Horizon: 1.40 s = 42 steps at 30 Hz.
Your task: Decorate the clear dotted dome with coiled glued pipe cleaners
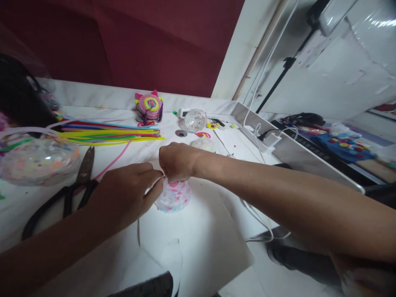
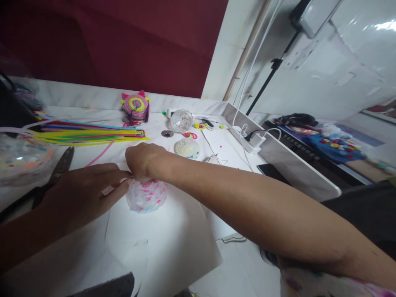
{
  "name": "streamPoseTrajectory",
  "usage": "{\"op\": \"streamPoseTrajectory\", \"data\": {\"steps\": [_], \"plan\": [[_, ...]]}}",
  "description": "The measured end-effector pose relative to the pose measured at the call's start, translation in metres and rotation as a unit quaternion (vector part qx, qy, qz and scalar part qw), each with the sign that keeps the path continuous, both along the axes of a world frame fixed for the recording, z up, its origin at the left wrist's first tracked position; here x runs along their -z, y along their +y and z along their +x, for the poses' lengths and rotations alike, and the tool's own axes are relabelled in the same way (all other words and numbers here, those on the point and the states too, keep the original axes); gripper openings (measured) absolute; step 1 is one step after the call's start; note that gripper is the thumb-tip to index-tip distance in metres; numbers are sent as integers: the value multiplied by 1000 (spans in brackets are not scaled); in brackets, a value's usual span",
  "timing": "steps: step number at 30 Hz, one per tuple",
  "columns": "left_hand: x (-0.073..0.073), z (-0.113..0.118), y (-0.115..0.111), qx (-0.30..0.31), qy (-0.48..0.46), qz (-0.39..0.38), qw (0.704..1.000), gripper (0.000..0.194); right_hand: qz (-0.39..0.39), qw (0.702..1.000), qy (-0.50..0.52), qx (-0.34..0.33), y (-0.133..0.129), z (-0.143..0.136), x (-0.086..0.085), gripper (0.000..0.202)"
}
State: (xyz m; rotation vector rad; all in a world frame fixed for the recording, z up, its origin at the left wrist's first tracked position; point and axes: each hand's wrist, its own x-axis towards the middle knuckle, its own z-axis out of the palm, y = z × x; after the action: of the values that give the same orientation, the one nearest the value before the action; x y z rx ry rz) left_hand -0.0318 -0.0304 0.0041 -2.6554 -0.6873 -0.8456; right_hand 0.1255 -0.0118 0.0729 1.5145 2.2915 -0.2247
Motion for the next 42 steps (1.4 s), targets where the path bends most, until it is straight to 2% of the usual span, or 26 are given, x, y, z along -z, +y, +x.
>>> {"op": "streamPoseTrajectory", "data": {"steps": [3, 7, 10, 17, 31, 38, 42], "plan": [[1, 2, 3, 10, -5, -63, 998, 32, -6, 1000, 21, 13, -2, 1, -2, 31], [3, 4, 10, 51, -32, -146, 987, 27, -77, 989, 103, 76, -9, 10, -7, 24], [6, 5, 13, 65, -35, -172, 982, 27, -96, 981, 136, 100, -14, 15, -8, 22], [20, 6, 15, 52, -59, -202, 976, 24, -110, 974, 167, 109, -13, 20, -3, 24], [26, 1, 12, 112, -41, -46, 992, 22, -124, 969, 170, 126, -10, 21, -3, 24], [21, -3, 17, 142, 29, 17, 989, 23, -135, 966, 175, 133, -8, 22, -2, 39], [18, -3, 16, 154, 52, 67, 984, 22, -137, 966, 170, 136, -6, 21, -1, 39]]}}
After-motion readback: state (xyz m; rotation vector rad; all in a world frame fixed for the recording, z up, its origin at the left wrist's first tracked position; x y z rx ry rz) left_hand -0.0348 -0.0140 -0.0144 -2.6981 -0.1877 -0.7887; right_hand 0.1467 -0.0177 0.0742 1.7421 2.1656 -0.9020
